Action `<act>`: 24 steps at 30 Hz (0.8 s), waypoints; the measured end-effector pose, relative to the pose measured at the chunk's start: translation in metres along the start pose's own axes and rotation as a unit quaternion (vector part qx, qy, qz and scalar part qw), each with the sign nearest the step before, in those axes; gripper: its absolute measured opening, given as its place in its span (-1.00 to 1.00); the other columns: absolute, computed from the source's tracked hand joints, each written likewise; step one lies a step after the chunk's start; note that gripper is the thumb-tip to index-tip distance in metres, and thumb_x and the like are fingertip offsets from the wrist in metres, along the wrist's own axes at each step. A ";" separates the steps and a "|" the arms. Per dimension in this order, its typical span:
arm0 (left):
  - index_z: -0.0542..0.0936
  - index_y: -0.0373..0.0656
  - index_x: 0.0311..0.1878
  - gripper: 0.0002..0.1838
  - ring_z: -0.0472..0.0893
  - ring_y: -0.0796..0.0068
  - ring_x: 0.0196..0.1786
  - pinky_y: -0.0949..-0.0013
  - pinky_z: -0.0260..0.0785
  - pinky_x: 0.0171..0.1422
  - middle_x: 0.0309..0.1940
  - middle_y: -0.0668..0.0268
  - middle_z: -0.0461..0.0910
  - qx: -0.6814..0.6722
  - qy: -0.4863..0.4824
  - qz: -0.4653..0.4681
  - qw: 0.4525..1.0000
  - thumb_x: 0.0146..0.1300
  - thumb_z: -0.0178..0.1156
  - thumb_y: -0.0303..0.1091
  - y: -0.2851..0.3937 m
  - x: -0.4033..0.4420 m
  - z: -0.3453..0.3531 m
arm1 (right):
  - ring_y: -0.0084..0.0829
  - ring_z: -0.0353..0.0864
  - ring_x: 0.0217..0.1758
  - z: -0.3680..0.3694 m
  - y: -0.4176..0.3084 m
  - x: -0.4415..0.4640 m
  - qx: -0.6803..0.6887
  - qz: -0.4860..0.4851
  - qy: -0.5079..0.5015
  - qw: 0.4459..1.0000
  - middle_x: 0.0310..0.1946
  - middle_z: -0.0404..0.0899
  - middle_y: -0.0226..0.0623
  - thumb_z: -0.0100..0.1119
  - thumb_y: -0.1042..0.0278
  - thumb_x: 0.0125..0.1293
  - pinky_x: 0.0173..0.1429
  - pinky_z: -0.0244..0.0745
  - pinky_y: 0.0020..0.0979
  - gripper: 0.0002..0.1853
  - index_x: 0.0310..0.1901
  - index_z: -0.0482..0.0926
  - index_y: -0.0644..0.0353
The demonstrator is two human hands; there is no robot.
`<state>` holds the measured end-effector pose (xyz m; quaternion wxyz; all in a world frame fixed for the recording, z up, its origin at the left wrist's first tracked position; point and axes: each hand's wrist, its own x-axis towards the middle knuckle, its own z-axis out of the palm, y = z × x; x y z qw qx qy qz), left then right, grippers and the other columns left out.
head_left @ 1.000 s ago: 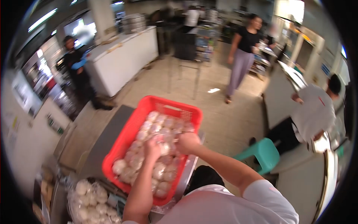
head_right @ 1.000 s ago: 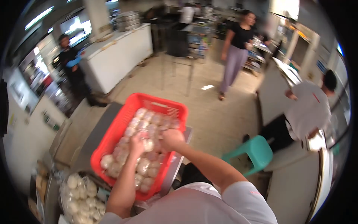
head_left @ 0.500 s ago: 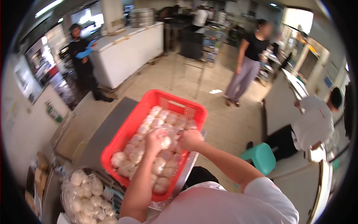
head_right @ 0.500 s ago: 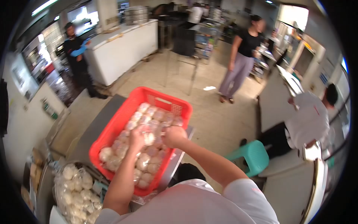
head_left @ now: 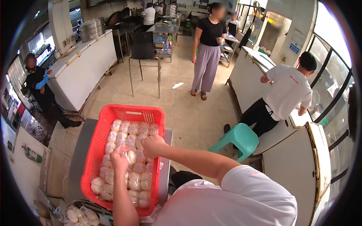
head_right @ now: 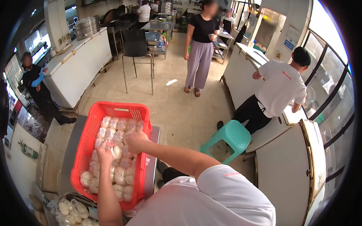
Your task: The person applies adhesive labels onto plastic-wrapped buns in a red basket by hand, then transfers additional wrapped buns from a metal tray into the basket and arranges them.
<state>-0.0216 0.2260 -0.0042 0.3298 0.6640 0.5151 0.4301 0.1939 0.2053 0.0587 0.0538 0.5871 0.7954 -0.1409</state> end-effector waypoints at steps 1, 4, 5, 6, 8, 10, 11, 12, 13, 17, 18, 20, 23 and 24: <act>0.72 -0.37 -0.03 -0.68 0.81 0.21 -0.13 0.20 0.60 0.04 -0.22 0.03 0.81 0.006 -0.001 0.010 1.000 0.34 -0.02 -0.69 -0.003 -0.001 0.001 | -0.09 0.81 0.03 0.001 0.000 0.002 -0.012 -0.005 -0.012 1.000 -0.06 0.79 -0.02 0.17 0.21 0.26 0.12 0.67 -0.10 -0.63 -0.01 0.72 0.27; 0.72 -0.37 -0.07 -0.75 0.81 0.21 -0.15 0.20 0.59 0.05 -0.26 0.04 0.80 0.004 -0.001 0.002 1.000 0.36 0.05 -0.64 -0.005 -0.001 0.002 | -0.12 0.82 0.02 0.008 0.001 0.007 0.005 0.007 0.007 1.000 -0.07 0.80 -0.03 0.20 0.27 0.23 0.10 0.68 -0.13 -0.67 -0.05 0.75 0.24; 0.72 -0.37 -0.07 -0.77 0.81 0.21 -0.16 0.20 0.58 0.05 -0.27 0.05 0.80 0.006 0.002 0.005 1.000 0.39 0.07 -0.60 -0.007 -0.001 0.003 | -0.13 0.82 0.02 0.009 0.001 0.008 0.003 0.006 0.008 1.000 -0.07 0.80 -0.04 0.21 0.29 0.22 0.08 0.68 -0.13 -0.68 -0.06 0.76 0.23; 0.72 -0.37 -0.08 -0.79 0.81 0.21 -0.16 0.20 0.58 0.04 -0.27 0.05 0.80 0.008 0.004 0.007 1.000 0.42 0.09 -0.56 -0.008 0.000 0.004 | -0.14 0.82 0.02 0.007 0.001 0.008 0.002 0.004 0.009 1.000 -0.07 0.80 -0.05 0.23 0.30 0.21 0.07 0.69 -0.13 -0.69 -0.07 0.77 0.23; 0.72 -0.36 -0.08 -0.80 0.80 0.21 -0.17 0.21 0.57 0.03 -0.28 0.06 0.80 0.010 0.005 0.004 1.000 0.48 0.12 -0.48 -0.008 -0.002 0.005 | -0.17 0.82 0.03 0.003 -0.001 0.006 -0.007 0.007 -0.003 1.000 -0.06 0.80 -0.09 0.26 0.32 0.22 0.04 0.70 -0.15 -0.70 -0.06 0.78 0.21; 0.71 -0.37 -0.09 -0.77 0.80 0.23 -0.17 0.21 0.57 0.02 -0.28 0.06 0.80 0.012 0.003 -0.008 1.000 0.54 0.13 -0.41 0.007 -0.004 0.003 | -0.21 0.82 0.06 -0.003 -0.005 0.005 -0.024 0.017 -0.024 0.999 -0.03 0.80 -0.16 0.29 0.33 0.25 0.02 0.71 -0.17 -0.71 -0.03 0.78 0.19; 0.71 -0.37 -0.09 -0.75 0.80 0.23 -0.17 0.21 0.57 0.02 -0.28 0.07 0.80 0.009 0.002 -0.007 1.000 0.55 0.13 -0.38 0.005 -0.003 0.003 | -0.22 0.82 0.06 -0.003 -0.005 0.006 -0.026 0.014 -0.027 0.999 -0.03 0.80 -0.17 0.30 0.33 0.24 0.02 0.71 -0.17 -0.71 -0.03 0.78 0.19; 0.71 -0.37 -0.09 -0.73 0.80 0.24 -0.17 0.22 0.56 0.01 -0.28 0.07 0.80 0.007 0.000 -0.006 1.000 0.57 0.13 -0.34 0.003 -0.003 0.002 | -0.23 0.82 0.06 -0.002 -0.005 0.008 -0.027 0.012 -0.031 0.999 -0.03 0.80 -0.17 0.30 0.34 0.24 0.01 0.71 -0.17 -0.71 -0.03 0.78 0.19; 0.71 -0.37 -0.09 -0.71 0.79 0.25 -0.17 0.22 0.56 0.00 -0.28 0.07 0.80 0.004 -0.002 -0.005 1.000 0.59 0.13 -0.31 0.001 -0.003 0.003 | -0.24 0.82 0.06 0.001 -0.004 0.009 -0.029 0.010 -0.034 0.999 -0.02 0.80 -0.17 0.31 0.34 0.24 0.01 0.72 -0.16 -0.72 -0.03 0.79 0.19; 0.71 -0.37 -0.09 -0.72 0.78 0.27 -0.17 0.23 0.55 0.00 -0.28 0.08 0.80 -0.022 0.003 -0.014 1.000 0.58 0.13 -0.33 -0.005 -0.003 0.006 | -0.13 0.82 -0.05 0.019 0.001 0.010 0.026 0.006 0.041 0.999 -0.15 0.80 -0.09 0.26 0.27 0.26 -0.01 0.70 -0.13 -0.74 -0.13 0.77 0.21; 0.71 -0.36 -0.10 -0.72 0.78 0.27 -0.18 0.24 0.55 0.00 -0.28 0.08 0.80 -0.027 0.002 -0.014 1.000 0.58 0.13 -0.33 -0.010 -0.002 0.007 | -0.12 0.82 -0.07 0.024 0.002 0.010 0.047 0.010 0.064 0.997 -0.17 0.80 -0.09 0.26 0.25 0.26 -0.01 0.70 -0.12 -0.75 -0.16 0.78 0.20; 0.72 -0.35 -0.10 -0.76 0.78 0.28 -0.17 0.24 0.56 0.01 -0.27 0.09 0.80 -0.039 -0.006 -0.021 0.999 0.55 0.11 -0.40 -0.015 -0.001 0.012 | -0.09 0.81 -0.11 0.036 0.002 0.006 0.074 0.015 0.143 0.987 -0.22 0.79 -0.09 0.27 0.21 0.26 -0.02 0.70 -0.10 -0.76 -0.22 0.77 0.18; 0.76 -0.29 -0.09 -0.70 0.77 0.30 -0.13 0.23 0.57 0.06 -0.23 0.12 0.81 -0.052 -0.007 0.011 0.999 0.32 0.04 -0.67 -0.050 0.001 0.018 | -0.05 0.79 -0.19 0.054 -0.008 -0.019 0.086 0.000 0.246 0.965 -0.31 0.77 -0.10 0.30 0.13 0.24 -0.01 0.69 -0.08 -0.76 -0.32 0.76 0.14; 0.78 -0.23 -0.08 -0.60 0.78 0.29 -0.10 0.20 0.57 0.10 -0.22 0.15 0.81 -0.003 0.011 0.004 1.000 0.18 0.01 -0.72 -0.022 -0.003 0.012 | -0.04 0.79 -0.22 0.044 -0.009 -0.025 0.078 -0.027 0.245 0.966 -0.35 0.76 -0.11 0.31 0.11 0.23 0.00 0.69 -0.08 -0.75 -0.35 0.76 0.12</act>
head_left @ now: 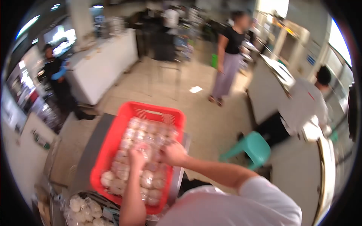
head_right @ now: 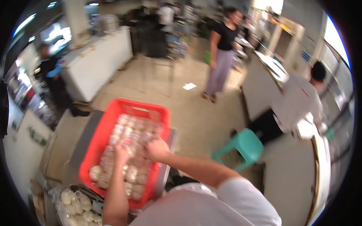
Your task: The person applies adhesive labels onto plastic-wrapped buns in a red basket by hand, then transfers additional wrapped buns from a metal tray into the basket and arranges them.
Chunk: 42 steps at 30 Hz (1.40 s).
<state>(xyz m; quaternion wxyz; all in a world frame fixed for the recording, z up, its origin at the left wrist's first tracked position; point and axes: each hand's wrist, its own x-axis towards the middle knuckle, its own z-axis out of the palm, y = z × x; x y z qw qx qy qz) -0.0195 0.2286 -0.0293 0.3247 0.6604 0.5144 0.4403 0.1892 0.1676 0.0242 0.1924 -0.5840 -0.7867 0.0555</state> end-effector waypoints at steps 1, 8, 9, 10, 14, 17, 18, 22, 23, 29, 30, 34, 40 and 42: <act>0.79 -0.19 -0.08 -0.68 0.79 0.26 -0.09 0.16 0.58 0.09 -0.22 0.13 0.81 0.006 0.013 0.045 0.999 0.25 0.10 -0.66 -0.021 0.002 0.003 | -0.06 0.79 -0.20 -0.010 -0.006 0.003 0.021 0.010 -0.008 1.000 -0.33 0.77 -0.10 0.31 0.10 0.22 0.03 0.68 -0.08 -0.75 -0.33 0.77 0.11; 0.73 -0.30 -0.03 -0.63 0.80 0.25 -0.05 0.26 0.59 0.16 -0.19 0.10 0.82 0.034 0.001 -0.005 0.999 0.27 -0.03 -0.70 0.030 -0.001 -0.017 | -0.08 0.78 0.07 -0.016 -0.017 0.024 -0.105 0.020 -0.200 0.974 -0.04 0.79 -0.04 0.13 -0.01 0.34 0.26 0.60 -0.09 -0.56 0.04 0.72 0.13; 0.74 -0.28 -0.05 -0.66 0.80 0.19 -0.06 0.22 0.60 0.12 -0.20 0.09 0.81 0.023 0.015 -0.004 1.000 0.25 0.01 -0.67 0.031 -0.001 -0.017 | -0.08 0.78 0.09 -0.017 -0.017 0.026 -0.112 0.017 -0.222 0.968 -0.02 0.78 -0.03 0.11 -0.02 0.35 0.27 0.59 -0.08 -0.54 0.08 0.70 0.15; 0.74 -0.26 -0.07 -0.69 0.80 0.13 -0.07 0.17 0.61 0.08 -0.20 0.08 0.81 0.011 0.029 -0.001 1.000 0.24 0.06 -0.64 0.032 0.000 -0.017 | -0.07 0.77 0.12 -0.019 -0.018 0.029 -0.119 0.014 -0.243 0.963 0.00 0.77 -0.03 0.09 -0.03 0.37 0.28 0.59 -0.08 -0.51 0.12 0.68 0.16; 0.76 -0.23 -0.09 -0.71 0.79 0.04 -0.09 0.12 0.62 0.05 -0.20 0.06 0.80 -0.008 0.036 -0.005 0.999 0.22 0.10 -0.61 0.028 -0.001 -0.018 | -0.05 0.74 0.16 -0.020 -0.020 0.037 -0.110 0.032 -0.287 0.951 0.04 0.75 0.04 0.07 -0.03 0.40 0.28 0.60 -0.07 -0.50 0.11 0.67 0.21; 0.76 -0.22 -0.10 -0.71 0.78 0.03 -0.09 0.11 0.61 0.07 -0.21 0.07 0.80 0.024 0.029 -0.005 0.999 0.22 0.10 -0.61 0.022 0.000 -0.018 | -0.03 0.74 0.16 -0.017 -0.016 0.041 -0.120 0.010 -0.289 0.950 0.04 0.74 0.05 0.10 -0.02 0.41 0.26 0.61 -0.06 -0.51 0.09 0.66 0.24; 0.76 -0.22 -0.10 -0.71 0.78 0.02 -0.08 0.10 0.61 0.07 -0.21 0.07 0.80 0.025 0.029 -0.004 0.999 0.21 0.10 -0.61 0.023 0.000 -0.018 | -0.02 0.75 0.15 -0.016 -0.015 0.043 -0.120 0.007 -0.285 0.951 0.03 0.75 0.05 0.11 -0.02 0.41 0.25 0.62 -0.06 -0.51 0.09 0.66 0.25; 0.77 -0.20 -0.11 -0.71 0.78 0.05 -0.06 0.12 0.60 0.09 -0.19 0.08 0.80 0.028 0.028 -0.014 0.999 0.22 0.11 -0.61 0.022 0.000 -0.017 | -0.02 0.76 0.13 -0.017 -0.014 0.047 -0.099 0.012 -0.281 0.955 0.01 0.76 0.03 0.20 0.04 0.35 0.24 0.62 -0.05 -0.52 0.11 0.65 0.27; 0.77 -0.20 -0.12 -0.72 0.78 0.07 -0.06 0.13 0.60 0.10 -0.19 0.09 0.80 0.029 0.027 -0.019 0.999 0.22 0.11 -0.61 0.021 0.000 -0.017 | -0.03 0.77 0.13 -0.017 -0.015 0.048 -0.090 0.018 -0.281 0.955 0.01 0.76 0.02 0.22 0.07 0.32 0.25 0.61 -0.05 -0.52 0.13 0.65 0.27; 0.74 -0.26 -0.06 -0.71 0.81 0.21 -0.08 0.19 0.59 0.09 -0.19 0.11 0.82 -0.010 0.016 -0.018 1.000 0.27 0.08 -0.67 0.001 0.002 -0.014 | 0.00 0.79 0.07 -0.028 -0.017 0.042 -0.075 0.027 -0.286 0.955 -0.02 0.77 0.04 0.23 0.07 0.32 0.13 0.70 -0.03 -0.57 0.07 0.69 0.22; 0.72 -0.29 -0.04 -0.70 0.81 0.22 -0.10 0.20 0.60 0.07 -0.21 0.09 0.81 -0.043 0.008 -0.037 0.998 0.27 0.07 -0.68 -0.002 0.002 -0.012 | 0.00 0.79 0.07 -0.031 -0.017 0.042 -0.057 0.039 -0.288 0.955 -0.03 0.77 0.04 0.23 0.10 0.32 0.11 0.70 -0.03 -0.59 0.06 0.70 0.22; 0.70 -0.33 -0.03 -0.76 0.82 0.23 -0.17 0.21 0.61 -0.02 -0.25 0.06 0.81 -0.004 0.016 0.014 1.000 0.41 0.05 -0.63 0.010 0.003 -0.014 | -0.02 0.80 0.05 -0.030 -0.014 0.038 -0.025 0.046 -0.266 0.963 -0.03 0.78 0.02 0.19 0.17 0.33 0.08 0.70 -0.04 -0.63 0.01 0.73 0.24; 0.67 -0.39 -0.05 -0.77 0.82 0.21 -0.19 0.21 0.60 -0.07 -0.27 0.05 0.79 -0.006 0.008 0.011 1.000 0.58 0.12 -0.40 0.030 0.001 -0.017 | -0.05 0.82 0.02 -0.031 -0.011 0.037 -0.025 0.029 -0.272 0.962 -0.05 0.79 0.00 0.31 0.13 0.27 0.06 0.70 -0.07 -0.62 -0.04 0.75 0.26; 0.67 -0.40 -0.05 -0.78 0.82 0.20 -0.18 0.21 0.59 -0.08 -0.27 0.06 0.78 -0.045 0.013 0.007 0.999 0.57 0.12 -0.43 0.021 0.003 -0.011 | -0.07 0.82 0.02 -0.035 -0.013 0.036 -0.030 0.029 -0.268 0.963 -0.05 0.80 -0.02 0.32 0.19 0.24 0.06 0.70 -0.08 -0.65 -0.03 0.76 0.24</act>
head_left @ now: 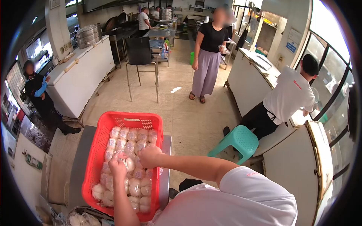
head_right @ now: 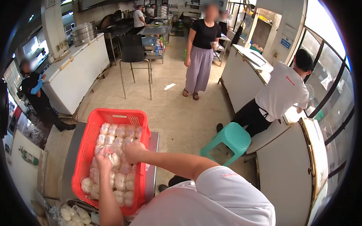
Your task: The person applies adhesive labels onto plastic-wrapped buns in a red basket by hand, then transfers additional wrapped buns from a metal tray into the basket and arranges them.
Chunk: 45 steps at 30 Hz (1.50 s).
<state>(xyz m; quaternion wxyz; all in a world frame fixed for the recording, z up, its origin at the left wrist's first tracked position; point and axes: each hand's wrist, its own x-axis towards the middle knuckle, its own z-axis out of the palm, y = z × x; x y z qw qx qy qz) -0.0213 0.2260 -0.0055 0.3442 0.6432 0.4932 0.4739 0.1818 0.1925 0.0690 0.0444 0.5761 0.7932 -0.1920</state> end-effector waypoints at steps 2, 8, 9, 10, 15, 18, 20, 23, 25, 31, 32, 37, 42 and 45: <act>0.68 -0.38 -0.05 -0.79 0.82 0.21 -0.16 0.21 0.59 -0.06 -0.27 0.07 0.79 -0.022 0.007 -0.015 1.000 0.55 0.13 -0.43 -0.002 0.000 0.002 | -0.10 0.82 0.02 -0.002 -0.001 -0.001 -0.001 0.001 -0.003 1.000 -0.05 0.80 -0.05 0.23 0.30 0.25 0.06 0.72 -0.09 -0.69 -0.03 0.77 0.22; 0.72 -0.31 0.03 -0.74 0.80 0.32 -0.13 0.23 0.57 0.02 -0.26 0.11 0.82 0.000 -0.002 -0.008 1.000 0.57 0.16 -0.32 -0.018 0.001 0.000 | -0.09 0.82 0.02 0.003 0.004 0.004 -0.019 0.005 -0.008 1.000 -0.05 0.79 -0.05 0.23 0.10 0.30 0.12 0.70 -0.06 -0.60 0.00 0.75 0.22; 0.73 -0.30 0.04 -0.71 0.79 0.35 -0.13 0.25 0.56 0.04 -0.24 0.14 0.82 -0.022 0.004 -0.031 0.999 0.58 0.16 -0.27 -0.019 0.001 0.000 | -0.06 0.81 0.03 0.007 0.006 0.007 0.021 0.012 0.024 0.999 -0.05 0.79 -0.03 0.24 0.02 0.29 0.14 0.69 -0.07 -0.53 0.03 0.74 0.24; 0.73 -0.30 0.05 -0.68 0.77 0.38 -0.13 0.27 0.55 0.06 -0.22 0.16 0.83 -0.040 0.014 -0.056 0.998 0.59 0.16 -0.22 -0.018 0.002 -0.002 | -0.04 0.80 0.03 0.011 0.009 0.008 0.063 0.016 0.051 0.997 -0.06 0.79 -0.02 0.25 -0.07 0.28 0.17 0.68 -0.08 -0.46 0.06 0.72 0.26; 0.70 -0.31 0.03 -0.66 0.72 0.48 -0.08 0.28 0.54 0.13 -0.17 0.30 0.79 -0.159 0.050 -0.099 0.981 0.58 0.20 -0.16 -0.002 0.004 -0.015 | -0.19 0.69 0.26 0.013 0.038 0.026 0.364 -0.098 0.105 0.920 0.13 0.72 -0.03 0.48 0.19 0.23 0.34 0.56 -0.17 -0.30 0.38 0.52 0.22; 0.69 -0.32 0.06 -0.70 0.72 0.49 -0.02 0.29 0.53 0.21 -0.05 0.28 0.77 -0.231 0.035 -0.080 0.969 0.54 0.24 -0.25 0.015 -0.005 -0.003 | -0.20 0.71 0.15 0.005 0.011 0.015 0.370 -0.144 0.096 0.913 0.04 0.74 -0.01 0.46 0.22 0.25 0.27 0.58 -0.15 -0.38 0.32 0.55 0.26; 0.69 -0.31 0.11 -0.72 0.71 0.48 0.04 0.29 0.52 0.27 0.08 0.25 0.73 -0.222 0.026 -0.044 0.974 0.52 0.26 -0.31 0.037 -0.010 0.004 | -0.19 0.77 -0.07 0.017 -0.003 0.021 0.350 -0.213 0.115 0.905 -0.15 0.78 0.03 0.47 0.10 0.25 0.12 0.64 -0.12 -0.44 0.19 0.64 0.29; 0.65 -0.27 0.27 -0.64 0.60 0.43 0.27 0.29 0.43 0.42 0.30 0.19 0.63 -0.153 0.013 0.026 0.988 0.51 0.26 -0.33 0.080 -0.035 -0.005 | -0.39 0.68 -0.11 0.004 -0.022 0.003 0.424 -0.177 0.102 0.882 -0.16 0.74 -0.22 0.32 0.32 0.44 0.02 0.61 -0.24 -0.71 0.11 0.66 0.23; 0.61 -0.27 0.31 -0.57 0.49 0.39 0.42 0.25 0.36 0.50 0.36 0.17 0.58 -0.183 0.012 -0.024 0.983 0.49 0.30 -0.26 0.112 -0.063 -0.014 | -0.55 0.61 -0.17 0.002 -0.021 -0.005 0.451 -0.211 0.108 0.861 -0.17 0.71 -0.39 0.24 0.37 0.55 -0.07 0.59 -0.35 -0.83 0.03 0.69 0.24; 0.40 -0.30 0.40 -0.46 0.68 0.35 0.14 0.22 0.59 0.21 0.22 0.15 0.59 -0.055 0.059 -0.099 0.992 0.42 0.29 -0.42 0.115 -0.133 -0.010 | -0.48 0.63 -0.10 -0.010 -0.054 -0.012 0.454 -0.173 -0.004 0.874 -0.06 0.70 -0.26 0.20 0.28 0.60 -0.06 0.56 -0.41 -0.76 0.06 0.68 0.28; 0.40 -0.29 0.39 -0.48 0.69 0.32 0.13 0.19 0.63 0.16 0.21 0.13 0.59 -0.164 0.093 -0.188 0.964 0.42 0.27 -0.44 0.113 -0.134 -0.009 | -0.40 0.63 -0.02 -0.005 -0.052 -0.006 0.401 -0.292 0.026 0.868 0.01 0.67 -0.20 0.25 0.28 0.55 -0.01 0.56 -0.37 -0.74 0.10 0.66 0.25; 0.38 -0.35 0.39 -0.54 0.70 0.19 0.15 0.06 0.73 0.03 0.19 0.06 0.60 -0.507 0.182 -0.365 0.759 0.49 0.17 -0.46 0.100 -0.129 -0.016 | 0.03 0.54 0.28 -0.013 -0.053 0.015 0.218 -0.560 0.039 0.798 0.26 0.54 -0.05 0.58 0.23 0.19 0.28 0.56 -0.08 -0.35 0.29 0.52 0.10; 0.43 -0.39 0.40 -0.46 0.71 0.18 0.14 0.17 0.62 0.20 0.20 0.04 0.63 -0.272 0.253 -0.328 0.869 0.47 0.29 -0.31 0.105 -0.121 -0.025 | -0.19 0.70 0.09 -0.009 -0.073 0.113 0.343 -0.428 -0.125 0.827 -0.02 0.68 -0.15 0.59 0.27 0.17 0.17 0.64 -0.20 -0.39 0.21 0.54 0.23; 0.52 -0.36 0.33 -0.49 0.72 0.23 0.12 0.23 0.58 0.24 0.15 0.05 0.68 -0.023 0.353 -0.312 0.882 0.44 0.36 -0.28 0.117 -0.124 -0.009 | -0.37 0.72 -0.14 0.003 -0.122 0.166 0.456 -0.238 -0.307 0.801 -0.11 0.71 -0.34 0.41 0.15 0.37 -0.01 0.68 -0.33 -0.56 0.13 0.61 0.28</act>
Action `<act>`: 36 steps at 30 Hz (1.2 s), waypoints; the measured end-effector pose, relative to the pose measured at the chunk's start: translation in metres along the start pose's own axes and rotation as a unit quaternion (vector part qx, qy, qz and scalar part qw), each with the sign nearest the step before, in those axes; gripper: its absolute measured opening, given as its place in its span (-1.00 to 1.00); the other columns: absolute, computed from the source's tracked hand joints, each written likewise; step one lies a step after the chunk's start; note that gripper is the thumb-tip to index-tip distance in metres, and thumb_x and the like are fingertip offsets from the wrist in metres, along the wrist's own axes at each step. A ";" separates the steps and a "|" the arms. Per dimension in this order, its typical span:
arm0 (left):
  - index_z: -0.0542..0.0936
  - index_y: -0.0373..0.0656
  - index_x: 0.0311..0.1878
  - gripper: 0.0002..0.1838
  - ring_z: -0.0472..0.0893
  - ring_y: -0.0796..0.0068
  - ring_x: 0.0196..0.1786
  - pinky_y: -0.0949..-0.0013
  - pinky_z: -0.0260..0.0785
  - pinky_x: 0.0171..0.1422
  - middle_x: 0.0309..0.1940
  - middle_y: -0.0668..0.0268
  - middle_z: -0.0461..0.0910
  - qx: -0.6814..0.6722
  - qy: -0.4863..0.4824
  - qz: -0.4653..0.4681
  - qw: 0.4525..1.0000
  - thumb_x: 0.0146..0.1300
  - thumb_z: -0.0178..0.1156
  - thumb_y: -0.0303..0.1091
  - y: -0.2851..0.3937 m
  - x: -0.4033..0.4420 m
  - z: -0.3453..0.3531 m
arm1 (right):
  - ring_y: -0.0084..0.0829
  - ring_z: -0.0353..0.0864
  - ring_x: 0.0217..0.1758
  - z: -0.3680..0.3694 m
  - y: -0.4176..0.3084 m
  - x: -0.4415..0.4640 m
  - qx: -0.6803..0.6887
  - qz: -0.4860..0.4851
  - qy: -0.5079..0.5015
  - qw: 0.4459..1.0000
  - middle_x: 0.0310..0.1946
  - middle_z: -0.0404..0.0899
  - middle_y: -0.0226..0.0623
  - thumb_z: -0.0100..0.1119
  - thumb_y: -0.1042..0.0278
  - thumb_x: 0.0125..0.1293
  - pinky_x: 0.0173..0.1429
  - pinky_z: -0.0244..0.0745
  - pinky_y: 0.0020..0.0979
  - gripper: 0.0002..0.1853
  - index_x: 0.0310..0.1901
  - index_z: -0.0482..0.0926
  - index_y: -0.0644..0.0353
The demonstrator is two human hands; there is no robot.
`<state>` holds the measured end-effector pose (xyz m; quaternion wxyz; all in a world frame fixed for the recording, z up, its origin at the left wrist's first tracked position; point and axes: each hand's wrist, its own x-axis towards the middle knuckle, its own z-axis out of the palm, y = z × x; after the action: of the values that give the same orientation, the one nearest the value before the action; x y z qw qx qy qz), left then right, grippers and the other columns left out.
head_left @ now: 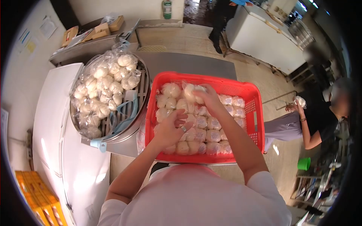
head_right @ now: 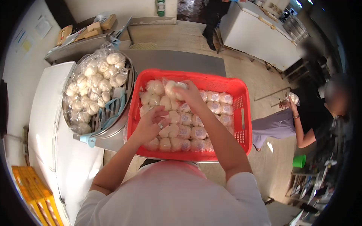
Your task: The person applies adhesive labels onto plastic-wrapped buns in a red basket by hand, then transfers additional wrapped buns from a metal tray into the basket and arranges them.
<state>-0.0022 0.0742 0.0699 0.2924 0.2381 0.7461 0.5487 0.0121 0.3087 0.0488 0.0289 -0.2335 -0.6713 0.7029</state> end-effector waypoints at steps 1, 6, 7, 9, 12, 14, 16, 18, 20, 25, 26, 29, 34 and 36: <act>0.56 -0.35 0.28 -0.53 0.73 0.26 0.11 0.23 0.59 0.22 0.13 0.06 0.69 0.044 0.021 0.004 0.999 0.43 0.37 -0.29 -0.004 -0.008 -0.002 | -0.36 0.73 -0.11 -0.002 0.009 0.031 0.024 0.047 -0.041 0.998 -0.07 0.71 -0.31 0.38 0.07 0.38 -0.01 0.68 -0.32 -0.52 0.14 0.62 0.29; 0.65 -0.32 0.13 -0.65 0.76 0.40 -0.02 0.31 0.61 0.09 -0.04 0.13 0.76 0.126 0.116 0.033 0.985 0.38 0.42 -0.36 -0.024 -0.044 -0.004 | -0.15 0.75 0.05 0.005 0.051 0.076 -0.197 -0.026 0.041 0.979 0.06 0.73 -0.10 0.31 -0.21 0.37 0.11 0.64 -0.19 -0.30 0.24 0.62 0.32; 0.66 -0.31 0.10 -0.69 0.76 0.42 -0.05 0.33 0.60 0.06 -0.08 0.16 0.77 0.088 0.134 0.022 0.987 0.38 0.41 -0.37 -0.026 -0.051 -0.003 | -0.10 0.75 0.08 0.006 0.056 0.074 -0.234 -0.040 0.064 0.969 0.08 0.73 -0.04 0.31 -0.23 0.35 0.15 0.62 -0.16 -0.26 0.26 0.61 0.34; 0.68 -0.30 0.05 -0.74 0.76 0.47 -0.11 0.38 0.60 0.03 -0.14 0.21 0.78 0.023 0.167 0.010 0.986 0.38 0.41 -0.39 -0.026 -0.061 -0.002 | 0.00 0.73 0.17 0.006 0.062 0.073 -0.288 -0.044 0.091 0.952 0.09 0.72 0.10 0.30 -0.29 0.33 0.24 0.57 -0.12 -0.20 0.26 0.61 0.37; 0.69 -0.27 0.02 -0.78 0.75 0.53 -0.15 0.42 0.57 0.02 -0.19 0.27 0.77 -0.042 0.199 0.017 0.979 0.39 0.40 -0.40 -0.023 -0.059 -0.007 | 0.14 0.66 0.27 0.010 0.054 0.078 -0.336 -0.037 0.110 0.935 0.08 0.68 0.31 0.22 -0.40 0.33 0.34 0.50 -0.06 -0.12 0.21 0.60 0.45; 0.70 -0.26 0.00 -0.81 0.73 0.56 -0.14 0.43 0.57 0.02 -0.19 0.30 0.77 -0.066 0.206 0.010 0.976 0.40 0.39 -0.41 -0.029 -0.058 -0.007 | 0.26 0.60 0.30 0.016 0.052 0.079 -0.361 -0.048 0.124 0.923 0.06 0.63 0.47 0.13 -0.49 0.34 0.39 0.46 0.02 -0.02 0.16 0.59 0.58; 0.71 -0.26 0.00 -0.80 0.72 0.56 -0.11 0.42 0.56 0.05 -0.18 0.31 0.76 -0.057 0.199 0.034 0.978 0.40 0.39 -0.40 -0.030 -0.059 -0.006 | 0.27 0.60 0.30 0.025 0.050 0.079 -0.386 -0.051 0.131 0.911 0.07 0.63 0.47 0.03 -0.51 0.38 0.39 0.44 0.05 0.00 0.14 0.58 0.59; 0.72 -0.25 0.01 -0.80 0.70 0.56 -0.05 0.41 0.54 0.08 -0.14 0.33 0.74 -0.038 0.182 0.065 0.980 0.40 0.39 -0.38 -0.037 -0.057 -0.011 | 0.29 0.59 0.30 0.033 0.048 0.078 -0.401 -0.048 0.131 0.905 0.08 0.62 0.48 -0.06 -0.52 0.42 0.39 0.43 0.08 0.01 0.17 0.53 0.61; 0.72 -0.26 0.01 -0.79 0.69 0.56 -0.04 0.41 0.54 0.08 -0.13 0.32 0.74 -0.038 0.177 0.066 0.981 0.40 0.40 -0.37 -0.039 -0.055 -0.013 | 0.31 0.58 0.30 0.034 0.048 0.076 -0.406 -0.037 0.126 0.904 0.11 0.60 0.49 -0.13 -0.51 0.46 0.38 0.42 0.10 0.02 0.24 0.45 0.64; 0.72 -0.28 0.01 -0.78 0.69 0.56 -0.06 0.39 0.56 0.02 -0.15 0.30 0.73 -0.151 0.139 0.044 0.978 0.40 0.41 -0.37 -0.037 -0.057 -0.033 | 0.32 0.52 0.36 0.041 0.085 0.097 -0.370 -0.057 0.157 0.914 0.22 0.53 0.46 -0.19 -0.49 0.51 0.44 0.38 0.06 0.06 0.44 0.16 0.64; 0.72 -0.27 0.01 -0.78 0.69 0.54 -0.06 0.36 0.57 0.00 -0.17 0.27 0.75 -0.187 0.139 0.073 0.970 0.38 0.42 -0.40 -0.038 -0.056 -0.042 | 0.31 0.51 0.38 0.039 0.090 0.105 -0.369 -0.064 0.158 0.914 0.25 0.52 0.46 -0.17 -0.48 0.51 0.45 0.37 0.04 0.06 0.44 0.15 0.65; 0.71 -0.27 0.03 -0.75 0.69 0.51 -0.10 0.37 0.57 -0.02 -0.16 0.22 0.75 -0.076 0.244 0.167 0.952 0.34 0.44 -0.43 -0.060 -0.042 -0.100 | 0.30 0.43 0.45 0.034 0.089 0.104 -0.362 -0.089 0.134 0.918 0.32 0.46 0.44 -0.09 -0.43 0.52 0.52 0.31 0.03 0.06 0.48 0.10 0.65; 0.72 -0.24 -0.02 -0.60 0.72 -0.04 -0.15 -0.03 0.43 0.33 -0.20 0.10 0.74 0.274 0.584 0.153 0.749 0.12 0.58 -0.27 -0.127 0.030 -0.243 | 0.38 0.28 0.51 0.071 0.079 0.047 -0.454 -0.141 0.224 0.851 0.38 0.37 0.43 0.08 -0.28 0.52 0.57 0.20 0.11 -0.05 0.48 0.17 0.59; 0.74 -0.20 -0.02 -0.58 0.72 -0.09 -0.13 -0.09 0.40 0.33 -0.22 0.10 0.73 0.330 0.518 0.089 0.784 0.09 0.59 -0.25 -0.174 0.056 -0.280 | 0.41 0.23 0.52 0.093 0.069 0.023 -0.462 -0.182 0.242 0.834 0.39 0.35 0.43 0.12 -0.22 0.52 0.59 0.17 0.13 -0.10 0.47 0.23 0.54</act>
<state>-0.2432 -0.1278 -0.0428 -0.2849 0.0652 0.8962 0.3338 -0.0232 0.2235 -0.0247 0.2067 -0.2560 -0.9197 0.2142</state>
